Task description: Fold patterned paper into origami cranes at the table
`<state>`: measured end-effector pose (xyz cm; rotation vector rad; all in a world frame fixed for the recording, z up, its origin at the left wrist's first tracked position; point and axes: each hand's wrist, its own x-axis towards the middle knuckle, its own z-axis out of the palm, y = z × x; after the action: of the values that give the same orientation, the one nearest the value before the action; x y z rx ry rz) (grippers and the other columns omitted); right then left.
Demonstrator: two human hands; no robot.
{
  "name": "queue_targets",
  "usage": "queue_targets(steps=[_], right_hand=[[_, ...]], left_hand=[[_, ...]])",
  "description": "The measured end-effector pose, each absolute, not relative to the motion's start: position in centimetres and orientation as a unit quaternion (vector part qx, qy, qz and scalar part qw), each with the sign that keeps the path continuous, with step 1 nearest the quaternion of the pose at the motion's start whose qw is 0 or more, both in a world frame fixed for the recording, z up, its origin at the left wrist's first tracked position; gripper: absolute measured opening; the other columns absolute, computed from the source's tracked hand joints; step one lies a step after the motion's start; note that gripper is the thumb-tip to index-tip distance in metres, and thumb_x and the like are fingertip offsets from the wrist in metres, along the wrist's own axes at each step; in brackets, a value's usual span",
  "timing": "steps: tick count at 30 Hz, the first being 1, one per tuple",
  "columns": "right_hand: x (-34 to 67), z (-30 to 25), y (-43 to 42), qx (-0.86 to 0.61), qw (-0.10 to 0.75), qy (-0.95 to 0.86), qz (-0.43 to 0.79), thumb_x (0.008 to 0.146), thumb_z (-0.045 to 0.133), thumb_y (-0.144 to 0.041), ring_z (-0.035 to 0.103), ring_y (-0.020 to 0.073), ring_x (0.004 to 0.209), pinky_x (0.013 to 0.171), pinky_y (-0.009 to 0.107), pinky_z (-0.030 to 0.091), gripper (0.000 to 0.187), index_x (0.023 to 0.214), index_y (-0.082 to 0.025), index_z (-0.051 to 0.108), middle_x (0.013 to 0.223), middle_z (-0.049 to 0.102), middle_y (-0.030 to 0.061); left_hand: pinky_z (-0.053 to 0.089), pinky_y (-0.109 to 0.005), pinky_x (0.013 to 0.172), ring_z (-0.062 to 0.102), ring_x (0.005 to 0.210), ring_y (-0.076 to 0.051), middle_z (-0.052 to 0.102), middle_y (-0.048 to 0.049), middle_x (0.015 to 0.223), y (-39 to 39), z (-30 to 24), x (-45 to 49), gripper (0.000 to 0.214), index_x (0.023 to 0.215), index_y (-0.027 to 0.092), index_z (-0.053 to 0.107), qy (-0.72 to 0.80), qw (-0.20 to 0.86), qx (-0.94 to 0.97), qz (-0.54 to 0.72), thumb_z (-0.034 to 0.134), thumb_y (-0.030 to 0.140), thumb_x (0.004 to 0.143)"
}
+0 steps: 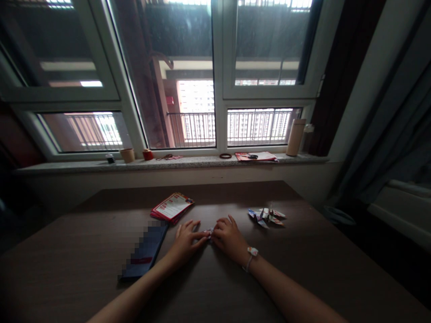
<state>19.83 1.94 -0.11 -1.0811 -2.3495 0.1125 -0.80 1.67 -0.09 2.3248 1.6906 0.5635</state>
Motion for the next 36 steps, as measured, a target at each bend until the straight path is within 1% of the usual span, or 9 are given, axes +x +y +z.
queue_targets(steps=[6,9,14,17,23,29,36], right_hand=[[19.27,-0.4,2.0,-0.445,0.276,-0.848,0.075,0.091,0.056,-0.025,0.048,0.0231,0.116,0.113,0.052,0.023,0.01,0.095,-0.024,0.066,0.105,0.063,0.0041],[19.06,-0.34,2.02,-0.467,0.278,-0.834,0.092,0.092,0.055,-0.028,0.049,0.0234,0.111,0.11,0.053,0.025,0.011,0.094,-0.022,0.065,0.104,0.061,0.005],[19.03,-0.06,2.09,-0.494,0.272,-0.818,0.109,0.093,0.054,-0.033,0.049,0.0232,0.107,0.104,0.047,0.033,0.015,0.092,-0.021,0.064,0.103,0.061,0.0058],[19.04,0.03,2.09,-0.496,0.271,-0.817,0.111,0.093,0.054,-0.034,0.049,0.0232,0.107,0.103,0.045,0.034,0.015,0.092,-0.022,0.064,0.103,0.061,0.0053],[19.02,-0.15,2.16,-0.496,0.274,-0.816,0.109,0.094,0.054,-0.034,0.049,0.0222,0.106,0.102,0.044,0.033,0.014,0.093,-0.024,0.063,0.104,0.06,0.0037],[19.07,-0.44,2.23,-0.511,0.276,-0.807,0.107,0.091,0.057,-0.033,0.05,0.0227,0.104,0.1,0.043,0.037,0.012,0.091,-0.022,0.062,0.104,0.058,0.0049],[19.12,-0.74,2.41,-0.507,0.273,-0.813,0.088,0.092,0.055,-0.034,0.049,0.0233,0.105,0.1,0.045,0.036,0.012,0.091,-0.023,0.062,0.105,0.057,0.0051]], left_hand=[[0.017,-0.061,0.112,0.034,0.137,-0.033,0.052,-0.004,0.141,1.45,0.33,-0.65,0.024,0.105,0.042,0.072,0.579,0.108,0.785,0.192,0.062,0.041,0.083],[0.017,-0.061,0.112,0.034,0.137,-0.034,0.052,-0.0048,0.141,1.51,0.59,-0.51,0.024,0.104,0.041,0.073,0.582,0.113,0.783,0.189,0.062,0.043,0.083],[0.015,-0.061,0.112,0.035,0.136,-0.033,0.054,-0.0039,0.139,2.05,0.53,-0.25,0.024,0.093,0.037,0.077,0.592,0.124,0.77,0.204,0.059,0.05,0.084],[0.015,-0.061,0.112,0.036,0.135,-0.032,0.056,-0.0034,0.137,2.25,0.46,-0.12,0.025,0.088,0.035,0.077,0.596,0.128,0.765,0.21,0.059,0.051,0.083],[0.015,-0.061,0.111,0.038,0.133,-0.031,0.058,-0.0009,0.135,2.33,0.71,0.14,0.022,0.085,0.035,0.077,0.603,0.131,0.759,0.209,0.06,0.049,0.084],[0.016,-0.061,0.111,0.039,0.133,-0.031,0.057,-0.0015,0.136,2.27,0.93,0.08,0.018,0.09,0.035,0.076,0.599,0.138,0.761,0.207,0.063,0.045,0.082],[0.015,-0.062,0.111,0.038,0.133,-0.031,0.056,-0.0012,0.137,2.28,0.6,0.08,0.017,0.087,0.035,0.076,0.598,0.133,0.763,0.209,0.063,0.044,0.082]])
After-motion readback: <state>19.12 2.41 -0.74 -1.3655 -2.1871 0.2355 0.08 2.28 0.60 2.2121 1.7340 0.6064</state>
